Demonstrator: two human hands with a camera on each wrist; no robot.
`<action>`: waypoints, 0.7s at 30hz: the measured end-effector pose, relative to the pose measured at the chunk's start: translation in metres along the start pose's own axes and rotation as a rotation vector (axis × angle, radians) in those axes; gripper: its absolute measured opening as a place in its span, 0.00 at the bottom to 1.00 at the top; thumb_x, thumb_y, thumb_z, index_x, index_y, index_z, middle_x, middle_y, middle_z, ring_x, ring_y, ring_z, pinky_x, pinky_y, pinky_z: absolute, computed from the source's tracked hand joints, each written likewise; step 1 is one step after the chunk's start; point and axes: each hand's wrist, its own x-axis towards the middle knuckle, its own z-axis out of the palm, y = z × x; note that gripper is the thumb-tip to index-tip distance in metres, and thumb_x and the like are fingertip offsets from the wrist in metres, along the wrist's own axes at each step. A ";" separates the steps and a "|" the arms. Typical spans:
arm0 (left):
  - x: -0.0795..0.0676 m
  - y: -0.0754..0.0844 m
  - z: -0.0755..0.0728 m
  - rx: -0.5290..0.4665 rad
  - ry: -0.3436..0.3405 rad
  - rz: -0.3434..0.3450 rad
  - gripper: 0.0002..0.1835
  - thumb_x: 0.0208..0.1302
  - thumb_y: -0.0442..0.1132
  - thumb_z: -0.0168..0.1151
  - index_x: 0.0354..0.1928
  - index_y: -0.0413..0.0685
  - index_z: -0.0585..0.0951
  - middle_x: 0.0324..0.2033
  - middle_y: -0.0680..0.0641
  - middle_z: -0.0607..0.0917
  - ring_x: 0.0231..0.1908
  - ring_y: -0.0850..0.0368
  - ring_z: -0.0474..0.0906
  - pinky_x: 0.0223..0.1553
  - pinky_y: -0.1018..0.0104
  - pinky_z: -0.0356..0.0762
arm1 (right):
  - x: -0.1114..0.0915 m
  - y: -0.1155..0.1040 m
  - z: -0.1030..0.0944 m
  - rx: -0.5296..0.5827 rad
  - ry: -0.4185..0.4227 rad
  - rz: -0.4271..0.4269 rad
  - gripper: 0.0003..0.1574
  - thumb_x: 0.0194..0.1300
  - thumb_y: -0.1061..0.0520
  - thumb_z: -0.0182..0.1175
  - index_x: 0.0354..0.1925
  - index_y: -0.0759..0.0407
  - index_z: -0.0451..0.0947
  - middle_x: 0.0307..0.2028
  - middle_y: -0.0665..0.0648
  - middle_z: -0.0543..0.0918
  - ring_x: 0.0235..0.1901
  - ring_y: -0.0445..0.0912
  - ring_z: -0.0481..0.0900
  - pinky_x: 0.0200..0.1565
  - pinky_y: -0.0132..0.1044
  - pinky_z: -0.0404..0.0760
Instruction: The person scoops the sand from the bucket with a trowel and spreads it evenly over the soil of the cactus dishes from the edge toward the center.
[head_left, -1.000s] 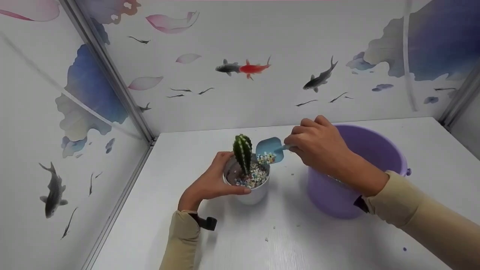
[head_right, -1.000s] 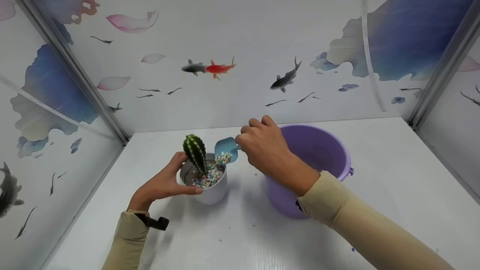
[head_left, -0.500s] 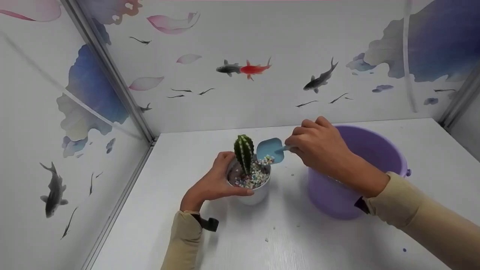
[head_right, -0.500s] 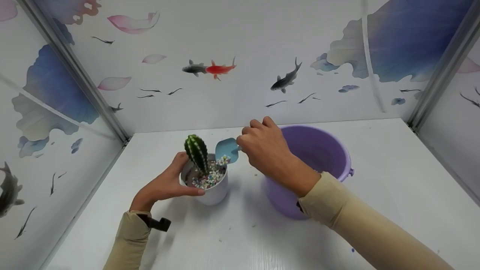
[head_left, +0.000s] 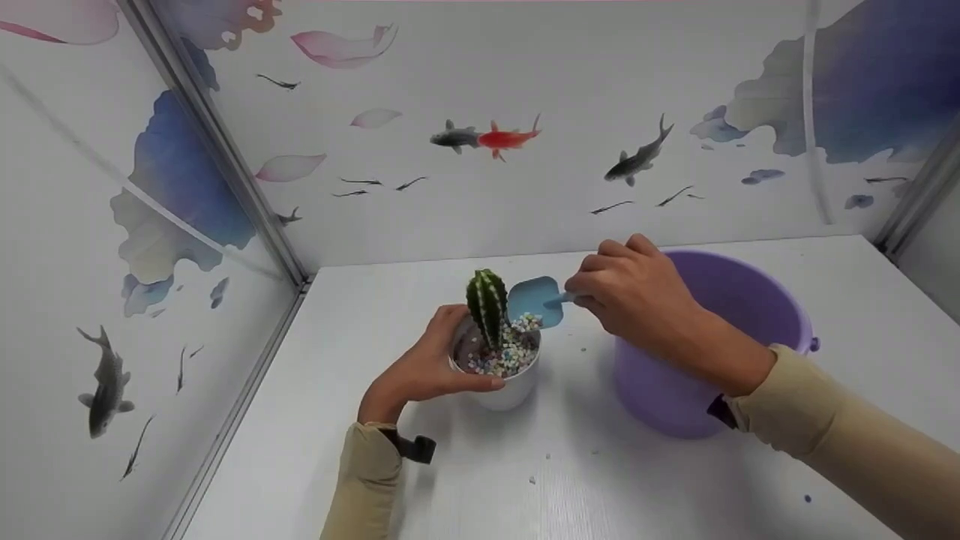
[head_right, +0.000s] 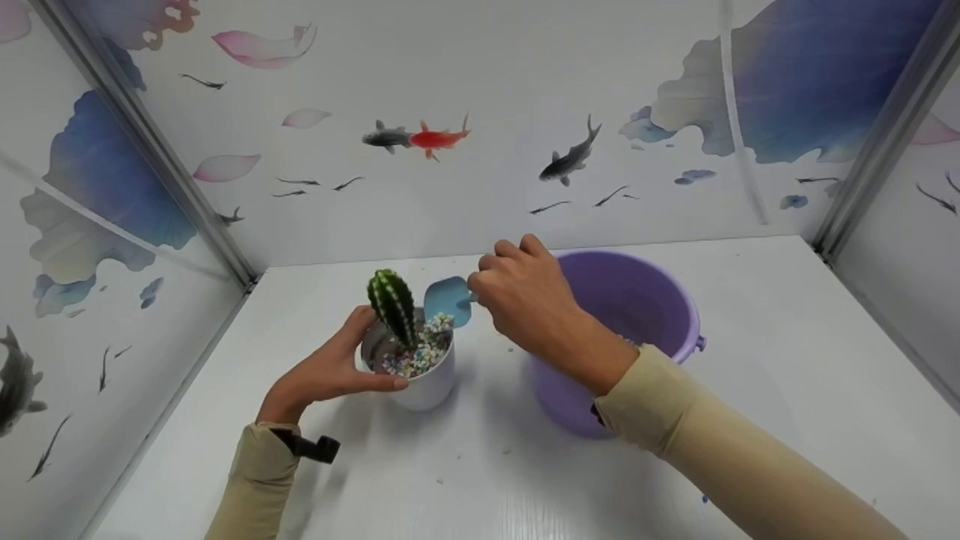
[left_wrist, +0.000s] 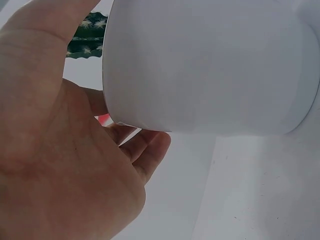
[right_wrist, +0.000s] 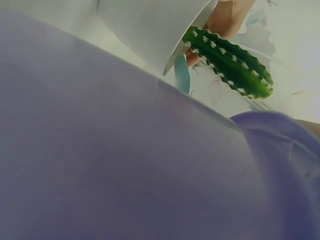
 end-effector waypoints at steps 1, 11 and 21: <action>0.000 0.000 -0.001 -0.002 -0.004 0.004 0.58 0.39 0.69 0.79 0.73 0.76 0.57 0.69 0.60 0.60 0.72 0.57 0.60 0.71 0.49 0.65 | 0.000 0.000 0.000 -0.001 0.003 0.000 0.11 0.55 0.60 0.76 0.36 0.45 0.90 0.31 0.48 0.87 0.34 0.48 0.75 0.36 0.41 0.64; -0.001 -0.001 -0.004 -0.019 -0.087 0.035 0.59 0.48 0.65 0.75 0.78 0.70 0.50 0.75 0.59 0.56 0.77 0.58 0.52 0.75 0.49 0.58 | 0.001 -0.001 0.000 0.013 0.009 -0.006 0.12 0.55 0.59 0.76 0.37 0.45 0.90 0.32 0.47 0.88 0.34 0.48 0.76 0.37 0.41 0.65; 0.001 -0.003 0.003 -0.020 -0.045 -0.006 0.59 0.44 0.70 0.75 0.76 0.79 0.51 0.74 0.60 0.57 0.75 0.58 0.54 0.73 0.47 0.60 | 0.002 -0.002 0.001 0.034 0.024 -0.034 0.11 0.55 0.58 0.76 0.37 0.45 0.90 0.32 0.47 0.88 0.35 0.48 0.77 0.37 0.41 0.64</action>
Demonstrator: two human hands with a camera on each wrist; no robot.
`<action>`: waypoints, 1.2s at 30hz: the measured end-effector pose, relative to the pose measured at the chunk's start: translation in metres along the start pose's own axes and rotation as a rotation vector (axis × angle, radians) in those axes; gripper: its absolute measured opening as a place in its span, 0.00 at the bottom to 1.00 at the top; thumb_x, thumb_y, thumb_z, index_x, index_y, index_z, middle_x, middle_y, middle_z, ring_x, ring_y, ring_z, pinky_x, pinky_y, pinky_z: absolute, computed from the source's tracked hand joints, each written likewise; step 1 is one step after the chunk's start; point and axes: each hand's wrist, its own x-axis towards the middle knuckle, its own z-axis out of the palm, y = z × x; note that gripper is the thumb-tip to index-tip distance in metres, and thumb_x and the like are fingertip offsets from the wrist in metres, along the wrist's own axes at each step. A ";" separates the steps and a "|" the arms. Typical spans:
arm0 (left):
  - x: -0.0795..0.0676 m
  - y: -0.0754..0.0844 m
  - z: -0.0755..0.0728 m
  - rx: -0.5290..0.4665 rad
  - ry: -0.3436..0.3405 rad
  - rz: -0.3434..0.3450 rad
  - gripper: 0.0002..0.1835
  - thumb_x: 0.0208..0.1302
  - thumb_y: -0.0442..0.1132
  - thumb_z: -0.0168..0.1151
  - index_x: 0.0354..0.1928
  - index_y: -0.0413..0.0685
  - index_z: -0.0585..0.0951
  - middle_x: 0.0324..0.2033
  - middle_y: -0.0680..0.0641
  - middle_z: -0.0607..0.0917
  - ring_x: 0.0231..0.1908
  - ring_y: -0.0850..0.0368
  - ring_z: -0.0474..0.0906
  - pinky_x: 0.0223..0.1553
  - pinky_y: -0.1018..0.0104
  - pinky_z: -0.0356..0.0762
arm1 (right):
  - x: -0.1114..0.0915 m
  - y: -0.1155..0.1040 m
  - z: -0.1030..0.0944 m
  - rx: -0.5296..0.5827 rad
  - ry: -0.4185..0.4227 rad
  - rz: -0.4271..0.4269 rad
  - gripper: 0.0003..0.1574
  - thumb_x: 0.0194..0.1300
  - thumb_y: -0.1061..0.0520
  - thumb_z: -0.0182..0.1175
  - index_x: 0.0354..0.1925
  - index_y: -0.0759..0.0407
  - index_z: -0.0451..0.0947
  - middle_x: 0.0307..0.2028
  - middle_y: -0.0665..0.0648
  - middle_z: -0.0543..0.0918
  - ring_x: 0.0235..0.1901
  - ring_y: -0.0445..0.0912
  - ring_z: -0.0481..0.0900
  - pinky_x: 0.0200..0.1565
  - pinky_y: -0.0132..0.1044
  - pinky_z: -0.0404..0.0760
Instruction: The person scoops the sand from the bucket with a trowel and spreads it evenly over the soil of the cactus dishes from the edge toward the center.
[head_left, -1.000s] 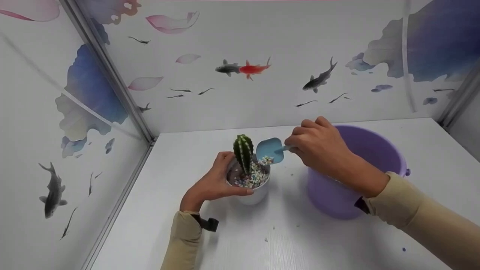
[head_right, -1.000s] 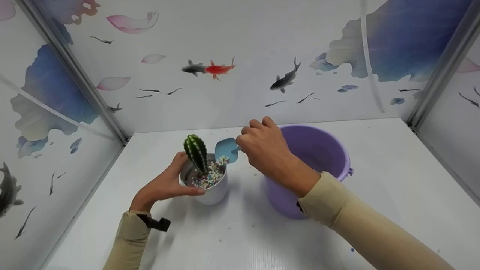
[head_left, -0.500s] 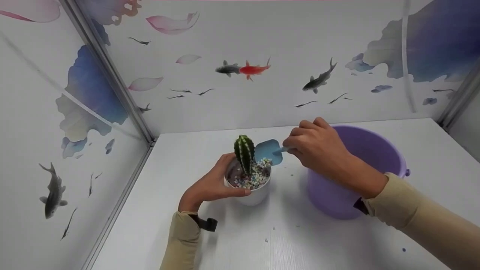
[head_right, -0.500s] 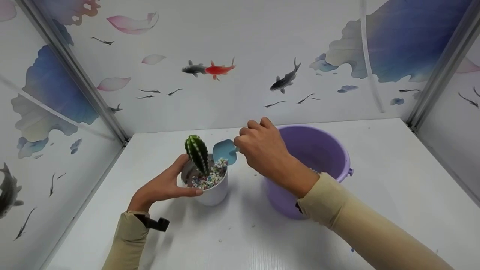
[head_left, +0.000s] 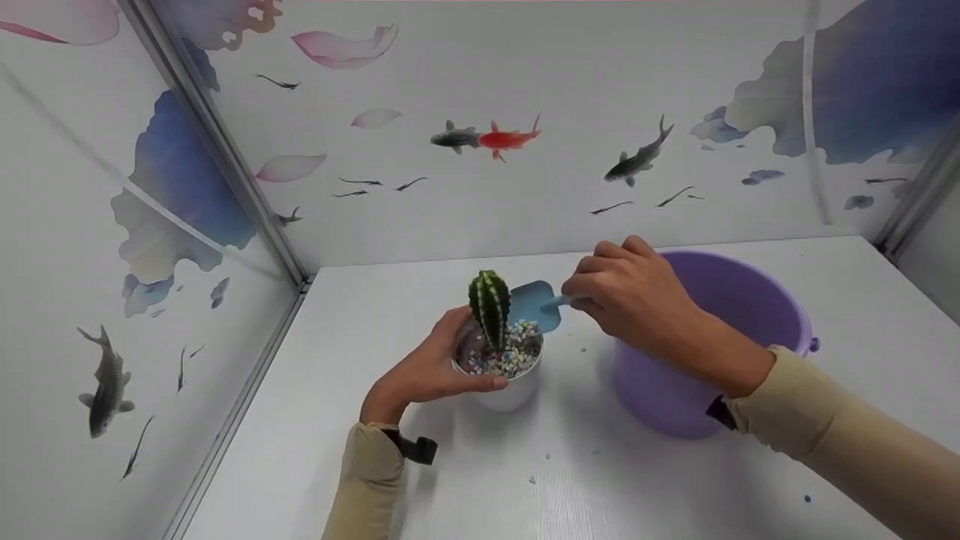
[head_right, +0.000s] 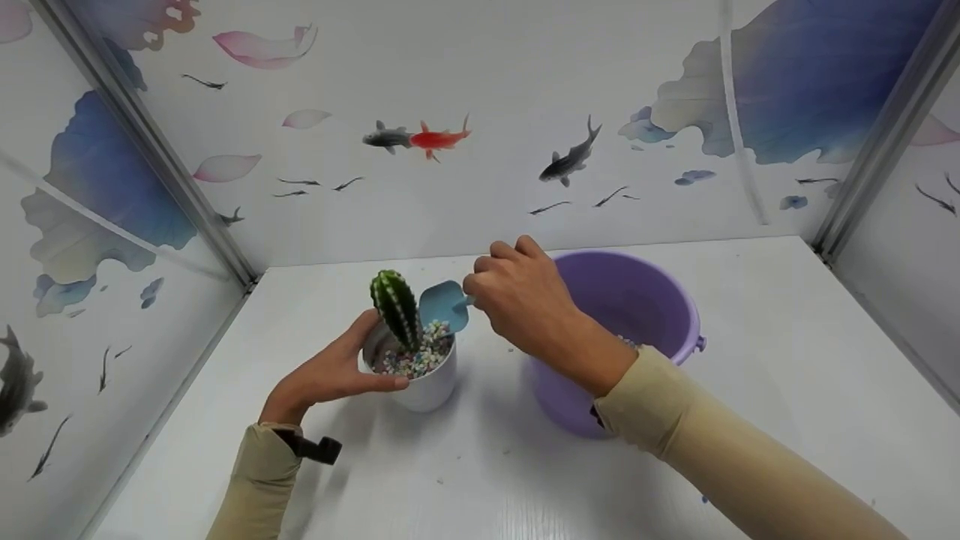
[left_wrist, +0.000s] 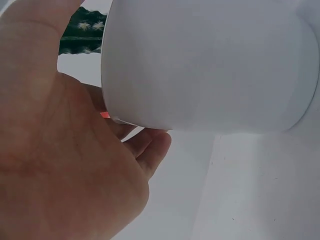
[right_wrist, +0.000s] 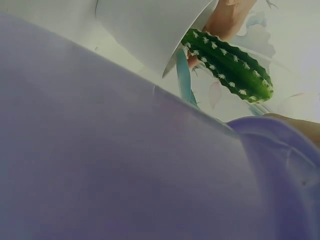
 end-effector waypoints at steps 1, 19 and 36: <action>0.000 0.000 0.001 0.004 0.007 -0.004 0.59 0.44 0.70 0.75 0.76 0.79 0.51 0.74 0.60 0.57 0.75 0.58 0.55 0.73 0.47 0.61 | 0.000 0.000 0.000 0.000 0.002 0.001 0.11 0.55 0.59 0.76 0.37 0.44 0.90 0.32 0.47 0.88 0.35 0.48 0.77 0.37 0.41 0.64; -0.004 -0.002 -0.004 -0.022 0.026 -0.073 0.60 0.40 0.71 0.77 0.75 0.79 0.53 0.75 0.61 0.57 0.77 0.58 0.52 0.73 0.42 0.59 | -0.001 0.001 -0.002 0.003 -0.015 0.011 0.12 0.54 0.60 0.76 0.37 0.47 0.89 0.33 0.49 0.87 0.37 0.49 0.77 0.39 0.42 0.65; -0.004 -0.005 -0.008 -0.035 -0.017 -0.062 0.59 0.44 0.68 0.76 0.75 0.84 0.49 0.78 0.61 0.51 0.78 0.58 0.47 0.75 0.42 0.55 | 0.001 0.001 -0.002 -0.029 0.010 0.018 0.10 0.55 0.59 0.76 0.36 0.49 0.88 0.34 0.50 0.87 0.38 0.50 0.75 0.39 0.42 0.64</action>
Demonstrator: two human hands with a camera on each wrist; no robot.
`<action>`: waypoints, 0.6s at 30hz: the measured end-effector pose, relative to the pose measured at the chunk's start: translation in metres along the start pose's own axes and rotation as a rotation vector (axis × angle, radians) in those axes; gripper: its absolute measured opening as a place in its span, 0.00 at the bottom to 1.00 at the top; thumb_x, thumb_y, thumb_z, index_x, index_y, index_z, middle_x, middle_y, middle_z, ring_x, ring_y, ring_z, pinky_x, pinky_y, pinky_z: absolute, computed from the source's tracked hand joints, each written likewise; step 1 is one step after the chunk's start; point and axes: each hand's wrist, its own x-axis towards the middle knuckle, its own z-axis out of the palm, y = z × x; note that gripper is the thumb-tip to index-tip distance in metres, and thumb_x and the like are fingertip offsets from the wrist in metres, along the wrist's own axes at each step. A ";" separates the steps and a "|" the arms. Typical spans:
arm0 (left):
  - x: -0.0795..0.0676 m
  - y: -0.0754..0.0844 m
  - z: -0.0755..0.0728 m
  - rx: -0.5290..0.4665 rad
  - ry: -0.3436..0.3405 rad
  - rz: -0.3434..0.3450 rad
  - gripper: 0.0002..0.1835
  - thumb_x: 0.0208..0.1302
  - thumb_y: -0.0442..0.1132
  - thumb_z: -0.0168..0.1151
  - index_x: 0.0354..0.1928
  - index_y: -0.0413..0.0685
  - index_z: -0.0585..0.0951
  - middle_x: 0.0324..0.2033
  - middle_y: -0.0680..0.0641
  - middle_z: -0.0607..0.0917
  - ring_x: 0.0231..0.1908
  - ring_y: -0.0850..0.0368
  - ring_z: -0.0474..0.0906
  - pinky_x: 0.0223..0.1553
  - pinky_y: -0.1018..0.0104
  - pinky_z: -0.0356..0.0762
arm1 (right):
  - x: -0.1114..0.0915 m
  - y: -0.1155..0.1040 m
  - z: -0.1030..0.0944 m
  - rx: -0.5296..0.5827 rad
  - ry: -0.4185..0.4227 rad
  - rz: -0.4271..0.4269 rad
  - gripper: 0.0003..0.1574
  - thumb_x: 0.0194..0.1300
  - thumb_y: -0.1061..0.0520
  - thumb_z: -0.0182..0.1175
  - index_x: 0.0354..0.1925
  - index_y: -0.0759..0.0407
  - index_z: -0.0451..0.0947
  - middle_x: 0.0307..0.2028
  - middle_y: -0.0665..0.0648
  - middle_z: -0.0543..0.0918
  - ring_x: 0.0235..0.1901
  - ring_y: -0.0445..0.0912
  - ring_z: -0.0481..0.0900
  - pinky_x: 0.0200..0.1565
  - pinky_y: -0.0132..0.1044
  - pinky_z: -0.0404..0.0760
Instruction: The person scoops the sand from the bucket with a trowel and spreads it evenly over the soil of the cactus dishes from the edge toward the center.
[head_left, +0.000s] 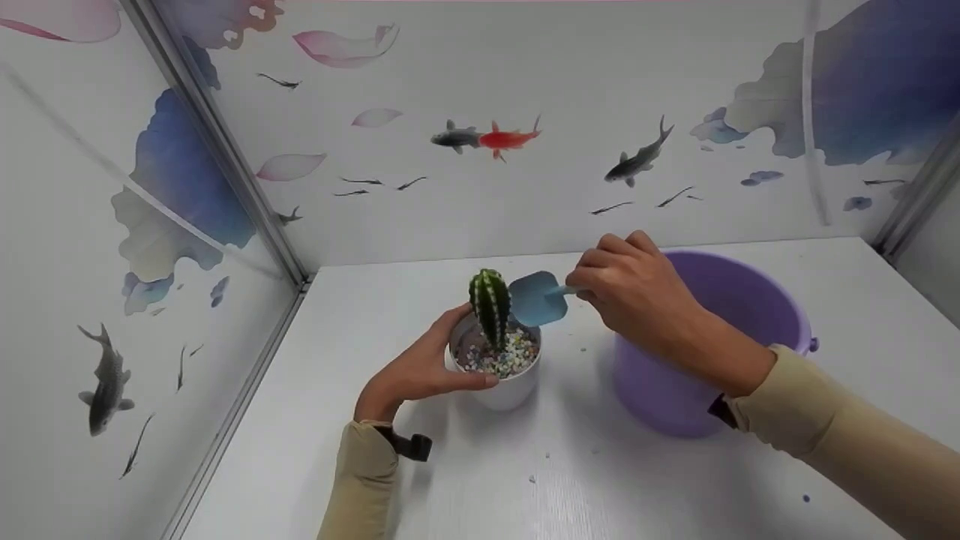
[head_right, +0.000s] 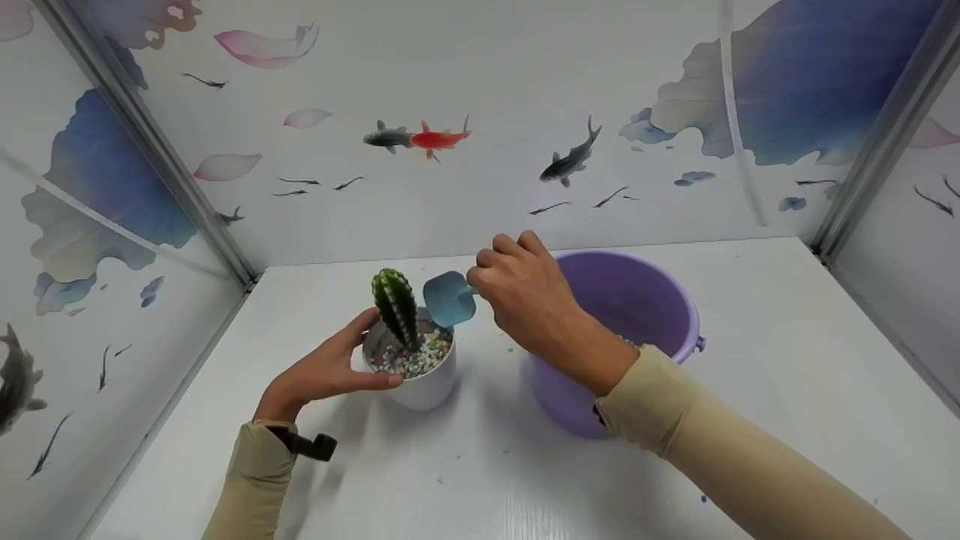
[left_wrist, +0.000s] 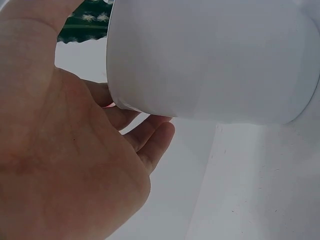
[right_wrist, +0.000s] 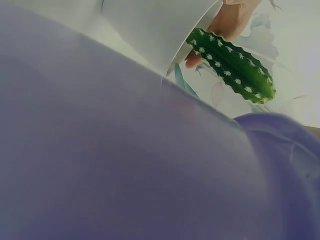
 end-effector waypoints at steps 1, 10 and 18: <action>0.000 0.000 0.000 0.000 -0.002 0.001 0.59 0.44 0.68 0.76 0.76 0.83 0.49 0.78 0.61 0.51 0.78 0.58 0.47 0.75 0.42 0.55 | 0.000 0.000 0.000 -0.006 0.002 -0.002 0.10 0.55 0.60 0.76 0.36 0.49 0.88 0.34 0.50 0.87 0.38 0.50 0.76 0.39 0.42 0.64; -0.001 0.001 0.000 0.000 0.001 0.000 0.59 0.45 0.68 0.76 0.76 0.84 0.49 0.78 0.61 0.51 0.78 0.57 0.47 0.75 0.42 0.55 | -0.002 0.002 0.000 -0.021 0.010 -0.003 0.09 0.56 0.58 0.76 0.36 0.49 0.88 0.35 0.51 0.87 0.38 0.50 0.76 0.39 0.43 0.65; -0.001 0.001 -0.002 -0.039 0.034 0.022 0.51 0.55 0.67 0.70 0.76 0.78 0.52 0.77 0.57 0.55 0.77 0.50 0.53 0.73 0.41 0.59 | -0.009 0.008 -0.002 -0.030 0.005 0.022 0.12 0.58 0.58 0.74 0.43 0.52 0.87 0.37 0.53 0.87 0.41 0.51 0.79 0.41 0.44 0.67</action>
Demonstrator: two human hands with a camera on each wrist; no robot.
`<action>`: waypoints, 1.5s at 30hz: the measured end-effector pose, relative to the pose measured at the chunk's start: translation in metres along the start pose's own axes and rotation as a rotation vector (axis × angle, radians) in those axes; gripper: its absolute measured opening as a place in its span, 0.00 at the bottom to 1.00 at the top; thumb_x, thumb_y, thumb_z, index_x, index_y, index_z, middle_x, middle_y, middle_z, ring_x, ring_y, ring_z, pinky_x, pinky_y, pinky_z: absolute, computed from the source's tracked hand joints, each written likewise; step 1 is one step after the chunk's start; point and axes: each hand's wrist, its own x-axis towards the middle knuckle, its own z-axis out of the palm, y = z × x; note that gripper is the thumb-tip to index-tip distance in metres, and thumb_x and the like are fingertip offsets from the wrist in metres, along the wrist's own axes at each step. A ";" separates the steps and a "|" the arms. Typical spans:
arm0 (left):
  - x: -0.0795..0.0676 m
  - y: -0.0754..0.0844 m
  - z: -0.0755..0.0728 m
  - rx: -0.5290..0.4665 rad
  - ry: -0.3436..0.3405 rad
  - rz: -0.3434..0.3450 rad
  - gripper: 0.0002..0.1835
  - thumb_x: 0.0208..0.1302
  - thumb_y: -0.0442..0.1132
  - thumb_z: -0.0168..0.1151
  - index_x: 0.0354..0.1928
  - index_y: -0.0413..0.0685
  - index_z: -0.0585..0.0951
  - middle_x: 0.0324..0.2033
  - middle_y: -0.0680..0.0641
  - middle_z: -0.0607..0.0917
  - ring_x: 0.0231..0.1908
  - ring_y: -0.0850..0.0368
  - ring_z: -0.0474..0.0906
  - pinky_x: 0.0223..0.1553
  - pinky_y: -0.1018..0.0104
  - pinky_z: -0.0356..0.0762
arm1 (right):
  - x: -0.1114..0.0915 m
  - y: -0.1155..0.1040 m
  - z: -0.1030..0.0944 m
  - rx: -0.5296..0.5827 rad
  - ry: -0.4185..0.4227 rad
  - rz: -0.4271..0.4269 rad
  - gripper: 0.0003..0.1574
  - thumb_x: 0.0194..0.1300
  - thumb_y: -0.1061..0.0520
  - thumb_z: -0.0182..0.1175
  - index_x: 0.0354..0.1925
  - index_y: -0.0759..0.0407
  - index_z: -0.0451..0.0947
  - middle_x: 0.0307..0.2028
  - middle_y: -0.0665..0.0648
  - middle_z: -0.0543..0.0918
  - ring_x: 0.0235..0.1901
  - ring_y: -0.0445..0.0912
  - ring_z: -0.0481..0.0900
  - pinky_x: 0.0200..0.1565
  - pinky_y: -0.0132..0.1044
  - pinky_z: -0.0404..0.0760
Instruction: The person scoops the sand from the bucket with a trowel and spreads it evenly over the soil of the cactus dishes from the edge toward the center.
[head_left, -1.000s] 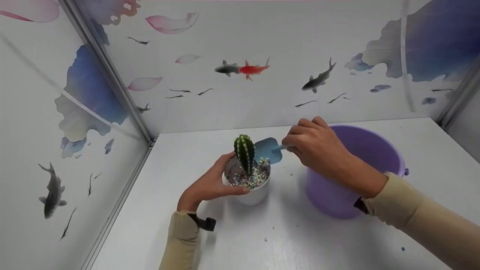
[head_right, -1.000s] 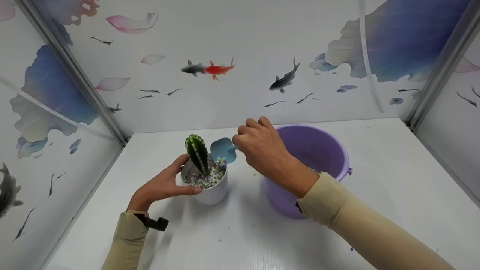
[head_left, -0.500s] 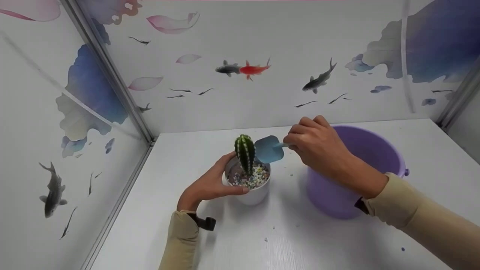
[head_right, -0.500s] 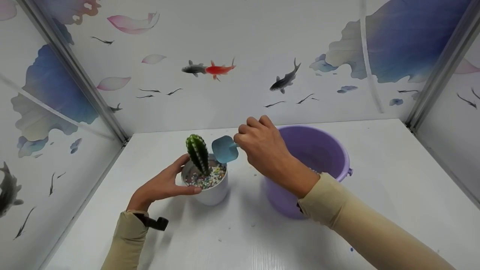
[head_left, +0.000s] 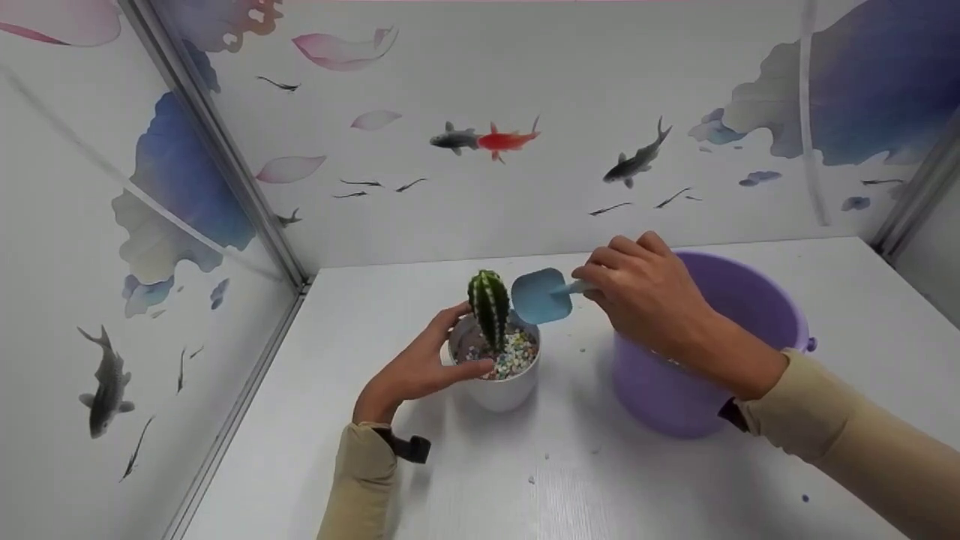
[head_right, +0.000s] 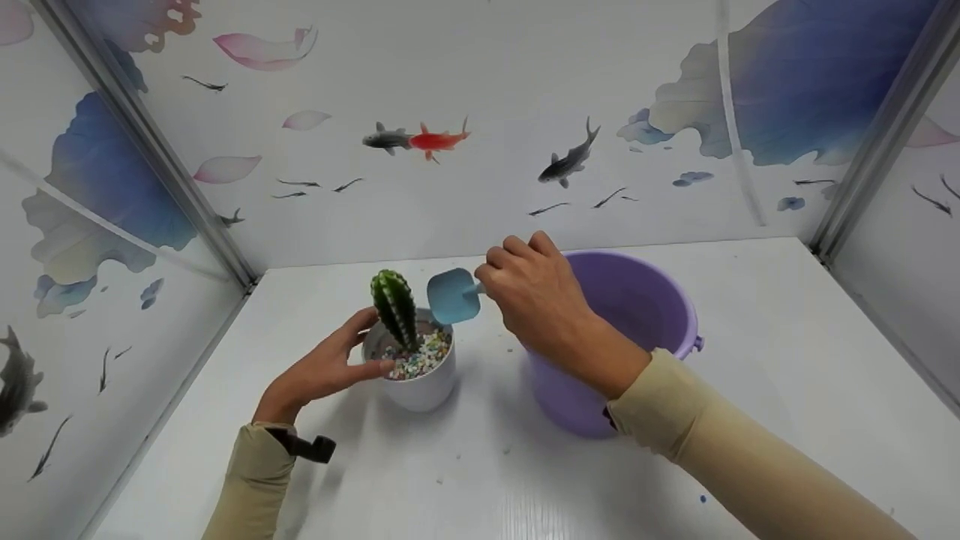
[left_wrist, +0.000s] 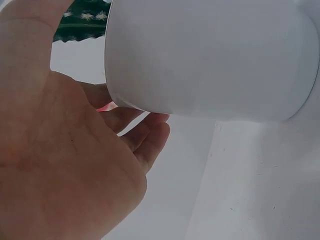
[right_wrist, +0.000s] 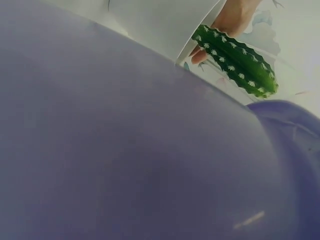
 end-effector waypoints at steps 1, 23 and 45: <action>0.001 0.000 0.000 -0.011 0.010 0.008 0.48 0.59 0.66 0.67 0.76 0.77 0.53 0.77 0.57 0.56 0.77 0.49 0.55 0.73 0.41 0.60 | -0.002 0.002 0.000 0.001 0.001 0.005 0.13 0.58 0.58 0.74 0.44 0.52 0.87 0.38 0.54 0.87 0.42 0.51 0.80 0.41 0.44 0.68; 0.003 0.046 -0.004 -0.011 0.569 0.330 0.20 0.80 0.50 0.46 0.68 0.57 0.72 0.64 0.56 0.76 0.62 0.61 0.73 0.63 0.54 0.72 | -0.058 0.053 -0.031 0.211 0.013 0.225 0.21 0.58 0.56 0.75 0.51 0.44 0.88 0.44 0.47 0.86 0.44 0.44 0.83 0.42 0.47 0.85; -0.005 0.113 0.025 0.426 0.634 0.657 0.18 0.73 0.41 0.56 0.61 0.47 0.76 0.61 0.49 0.75 0.65 0.60 0.68 0.63 0.69 0.74 | -0.112 0.084 -0.054 0.085 -0.064 0.272 0.21 0.50 0.59 0.79 0.44 0.45 0.89 0.40 0.48 0.85 0.40 0.44 0.81 0.36 0.48 0.83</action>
